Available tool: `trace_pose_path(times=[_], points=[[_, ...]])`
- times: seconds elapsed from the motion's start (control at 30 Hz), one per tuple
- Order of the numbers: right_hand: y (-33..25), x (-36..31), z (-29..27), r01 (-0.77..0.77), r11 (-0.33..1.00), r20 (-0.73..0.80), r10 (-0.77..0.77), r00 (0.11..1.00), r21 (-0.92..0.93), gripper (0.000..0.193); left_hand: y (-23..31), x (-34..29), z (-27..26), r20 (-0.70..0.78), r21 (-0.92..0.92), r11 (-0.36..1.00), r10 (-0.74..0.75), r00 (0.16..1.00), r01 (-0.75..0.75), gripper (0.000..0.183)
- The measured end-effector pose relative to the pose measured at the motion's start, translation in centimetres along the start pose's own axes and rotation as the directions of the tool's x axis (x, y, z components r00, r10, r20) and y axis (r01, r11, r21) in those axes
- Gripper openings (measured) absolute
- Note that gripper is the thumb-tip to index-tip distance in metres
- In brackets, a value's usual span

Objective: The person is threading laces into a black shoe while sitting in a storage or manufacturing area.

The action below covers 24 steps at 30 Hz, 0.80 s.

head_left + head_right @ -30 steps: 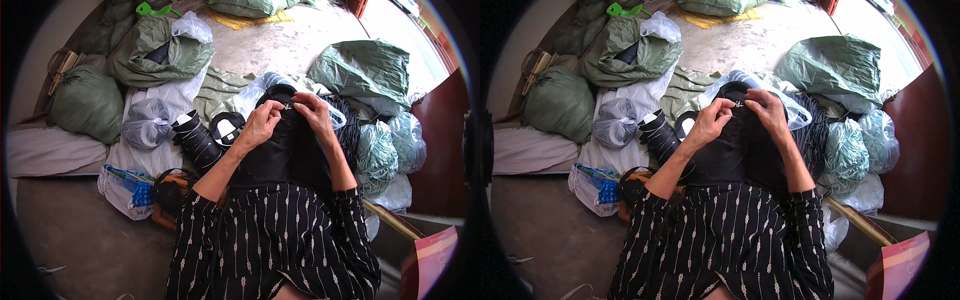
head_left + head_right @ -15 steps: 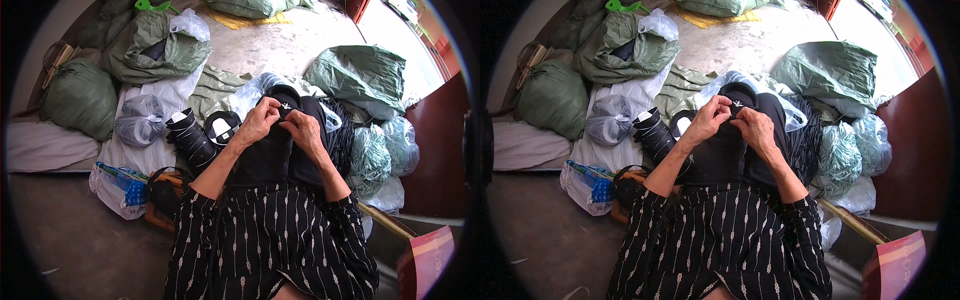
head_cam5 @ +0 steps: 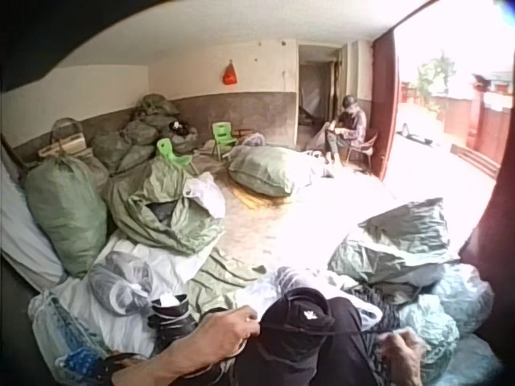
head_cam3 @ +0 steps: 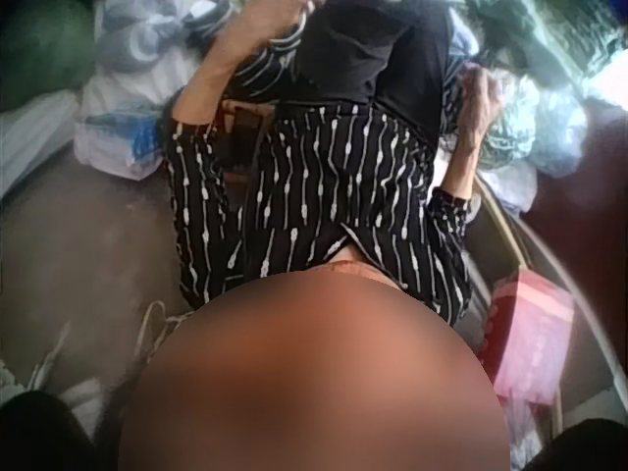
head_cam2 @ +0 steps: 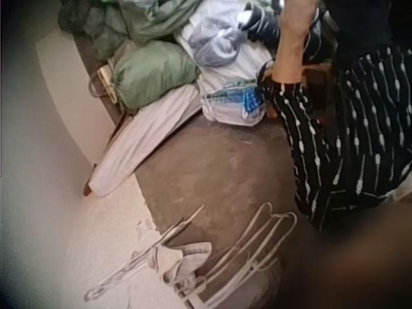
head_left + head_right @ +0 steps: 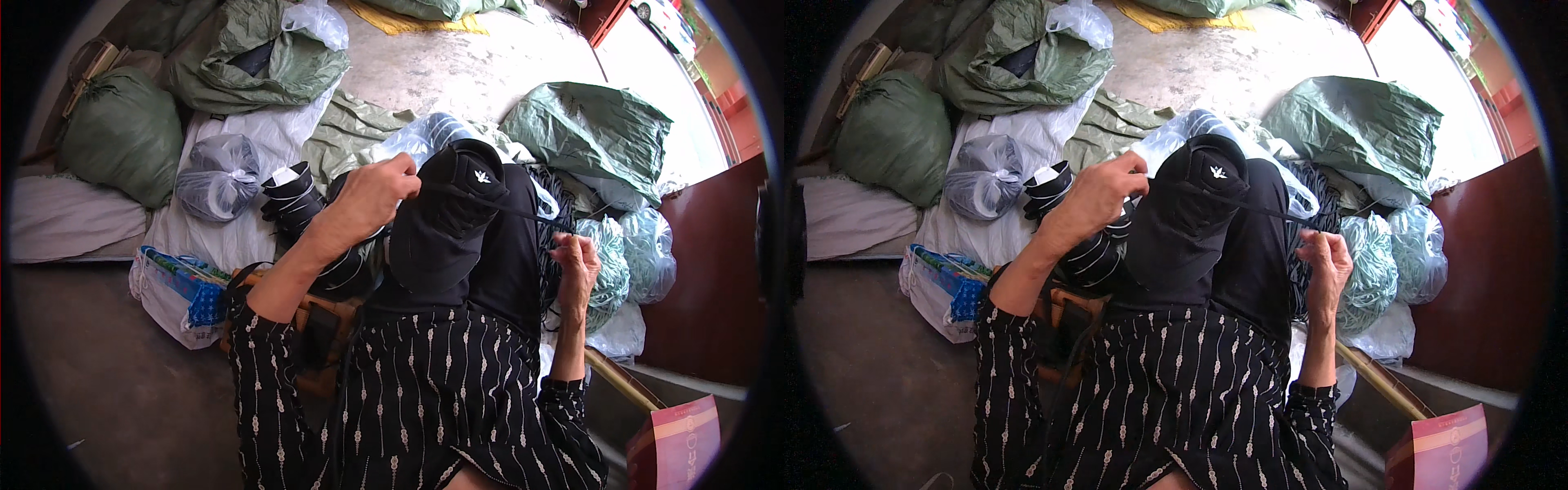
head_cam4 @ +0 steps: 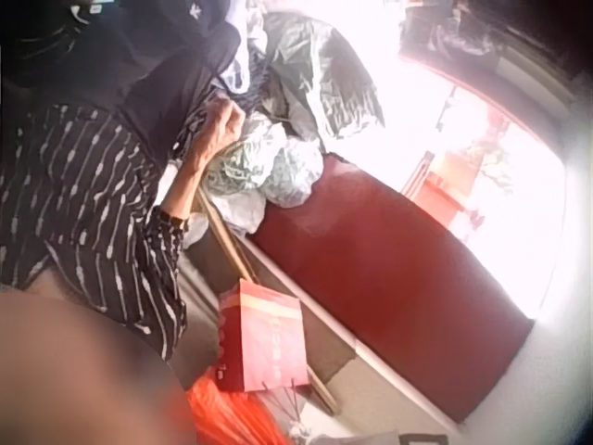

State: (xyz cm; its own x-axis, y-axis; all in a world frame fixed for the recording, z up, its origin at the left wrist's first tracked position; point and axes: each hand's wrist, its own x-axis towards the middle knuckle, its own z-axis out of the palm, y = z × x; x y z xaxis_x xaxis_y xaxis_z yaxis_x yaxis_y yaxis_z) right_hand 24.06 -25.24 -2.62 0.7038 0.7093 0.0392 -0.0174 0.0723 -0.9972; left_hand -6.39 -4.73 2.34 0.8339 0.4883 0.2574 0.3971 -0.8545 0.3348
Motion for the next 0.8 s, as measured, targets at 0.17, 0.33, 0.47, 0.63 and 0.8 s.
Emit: trace_pose_path(times=[0.17, 0.33, 0.47, 0.63, 0.8], points=[[0.7, -0.4, 1.6, -0.204, 0.729, 0.236, 0.061, 0.970, 0.653, 0.016, 1.0, 2.0, -0.8, -0.100, 0.115, 0.993, 0.044, 0.994, -0.033, 0.024], [0.4, -0.6, 2.9, -0.435, 0.396, 0.453, 0.053, 0.890, 0.809, 0.027, 1.4, 2.4, 0.0, -0.140, 0.003, 0.998, -0.059, 0.988, 0.060, 0.030], [0.9, -0.5, 3.4, -0.510, 0.159, 0.502, 0.091, 0.860, 0.845, 0.026, 0.6, 3.2, 2.3, -0.151, -0.060, 0.992, -0.115, 0.982, 0.107, 0.019], [0.6, -0.3, 3.8, -0.499, 0.191, 0.500, 0.049, 0.865, 0.845, 0.024, 0.0, 3.2, 5.2, -0.064, 0.002, 0.988, -0.156, 0.986, 0.156, 0.006], [0.4, -0.9, 4.5, -0.490, 0.173, 0.476, 0.121, 0.871, 0.854, 0.027, 0.6, 2.8, 6.1, -0.046, 0.096, 0.982, -0.160, 0.986, 0.164, 0.006]])
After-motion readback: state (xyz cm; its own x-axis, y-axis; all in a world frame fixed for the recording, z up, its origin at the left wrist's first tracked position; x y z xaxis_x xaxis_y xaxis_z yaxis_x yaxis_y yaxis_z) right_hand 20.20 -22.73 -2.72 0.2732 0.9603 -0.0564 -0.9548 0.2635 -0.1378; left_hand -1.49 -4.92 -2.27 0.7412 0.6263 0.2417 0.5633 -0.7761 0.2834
